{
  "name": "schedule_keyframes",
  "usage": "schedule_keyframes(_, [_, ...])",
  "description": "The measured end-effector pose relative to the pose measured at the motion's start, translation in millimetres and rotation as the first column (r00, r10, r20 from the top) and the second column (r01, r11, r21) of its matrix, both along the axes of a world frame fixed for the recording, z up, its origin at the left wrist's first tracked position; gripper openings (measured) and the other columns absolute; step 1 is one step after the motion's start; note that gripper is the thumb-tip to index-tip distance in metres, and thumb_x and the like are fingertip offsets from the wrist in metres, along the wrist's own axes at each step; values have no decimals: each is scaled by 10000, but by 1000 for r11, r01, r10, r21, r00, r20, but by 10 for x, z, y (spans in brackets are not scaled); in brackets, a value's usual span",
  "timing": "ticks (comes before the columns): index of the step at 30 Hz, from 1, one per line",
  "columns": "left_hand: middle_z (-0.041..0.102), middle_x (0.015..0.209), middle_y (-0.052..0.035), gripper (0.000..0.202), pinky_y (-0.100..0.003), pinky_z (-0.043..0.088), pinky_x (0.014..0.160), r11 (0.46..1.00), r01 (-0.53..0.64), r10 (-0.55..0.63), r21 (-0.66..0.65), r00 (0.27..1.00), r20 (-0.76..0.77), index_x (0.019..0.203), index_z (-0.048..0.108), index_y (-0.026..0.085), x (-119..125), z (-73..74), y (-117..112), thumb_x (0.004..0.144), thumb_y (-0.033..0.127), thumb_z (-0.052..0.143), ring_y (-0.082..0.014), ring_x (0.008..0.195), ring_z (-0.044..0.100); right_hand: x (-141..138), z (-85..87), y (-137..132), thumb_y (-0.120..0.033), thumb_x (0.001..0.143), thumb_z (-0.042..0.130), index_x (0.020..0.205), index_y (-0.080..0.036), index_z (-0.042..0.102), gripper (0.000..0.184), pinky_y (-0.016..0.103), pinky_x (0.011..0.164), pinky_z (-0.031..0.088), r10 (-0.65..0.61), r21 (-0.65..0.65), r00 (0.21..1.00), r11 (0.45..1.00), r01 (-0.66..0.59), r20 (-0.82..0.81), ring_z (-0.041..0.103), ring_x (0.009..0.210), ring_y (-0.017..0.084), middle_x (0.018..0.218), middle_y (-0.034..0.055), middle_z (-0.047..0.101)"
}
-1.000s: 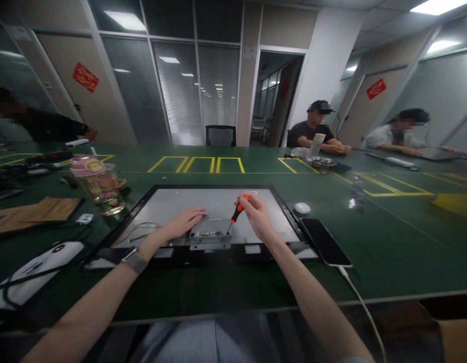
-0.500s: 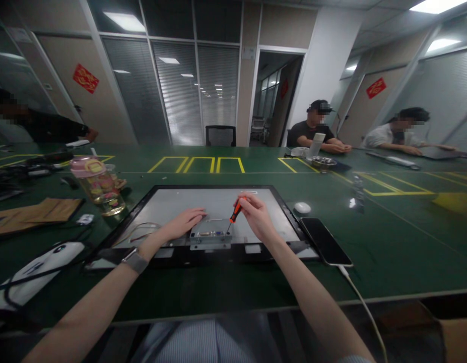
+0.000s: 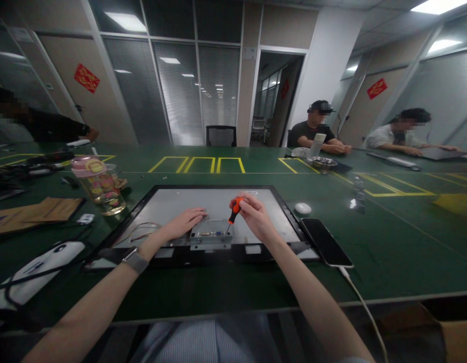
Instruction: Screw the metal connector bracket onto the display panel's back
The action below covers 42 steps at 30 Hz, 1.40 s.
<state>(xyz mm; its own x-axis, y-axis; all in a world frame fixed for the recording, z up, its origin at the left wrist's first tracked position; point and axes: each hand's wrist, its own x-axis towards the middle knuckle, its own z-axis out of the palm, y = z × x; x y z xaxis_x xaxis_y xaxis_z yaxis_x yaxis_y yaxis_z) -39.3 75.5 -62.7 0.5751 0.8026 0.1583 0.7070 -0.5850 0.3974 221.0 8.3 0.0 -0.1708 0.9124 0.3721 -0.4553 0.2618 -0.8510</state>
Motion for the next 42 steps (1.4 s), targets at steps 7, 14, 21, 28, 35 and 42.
schedule_keyframes(7, [462,1336,-39,420,-363,232,1055,1000,7,-7,12,1000,-5,1200,527,223,-1,-33,23,938,406,255,-180,1240,385,-2,-28,26,-255,666,722,740,-258,667,93,432,986,373,14,30,998,999,-12,-59,583,793,137,827,-25,621])
schedule_keyframes(14, [464,1334,-45,406,-359,245,1049,1000,8,-8,15,1000,6,1192,532,211,12,4,-6,939,384,266,-178,1228,399,-5,-32,8,-329,762,640,989,-257,642,239,453,980,354,64,-12,998,998,-64,-8,619,894,185,887,20,677])
schedule_keyframes(21, [460,1338,-41,425,-372,234,1055,1000,2,-2,10,1000,-3,1205,524,222,-1,-16,5,938,410,252,-186,1240,385,-28,4,5,-337,762,643,778,-254,641,85,444,969,377,77,43,996,996,-75,-38,588,864,154,876,-11,623])
schedule_keyframes(28, [463,1336,-41,417,-369,235,1053,1000,-10,10,3,1000,-6,1192,531,215,17,7,-14,936,400,259,-185,1240,386,-14,-19,28,-372,781,610,922,-278,629,170,476,955,382,71,-8,997,997,-71,-31,597,845,170,827,1,636])
schedule_keyframes(35, [464,1336,-38,416,-364,234,1055,1000,-5,5,2,1000,2,1198,527,222,19,11,-17,936,405,261,-182,1240,387,-32,-2,14,-377,745,650,826,-268,639,136,448,956,393,36,24,999,999,-36,-11,563,851,155,876,-4,606])
schedule_keyframes(42, [461,1337,-41,411,-375,219,1061,1000,2,-2,7,1000,2,1192,531,223,7,-31,16,936,399,262,-183,1242,383,-8,-43,32,-350,756,641,958,-275,637,215,460,969,367,8,32,1000,999,-9,18,594,852,170,846,2,642])
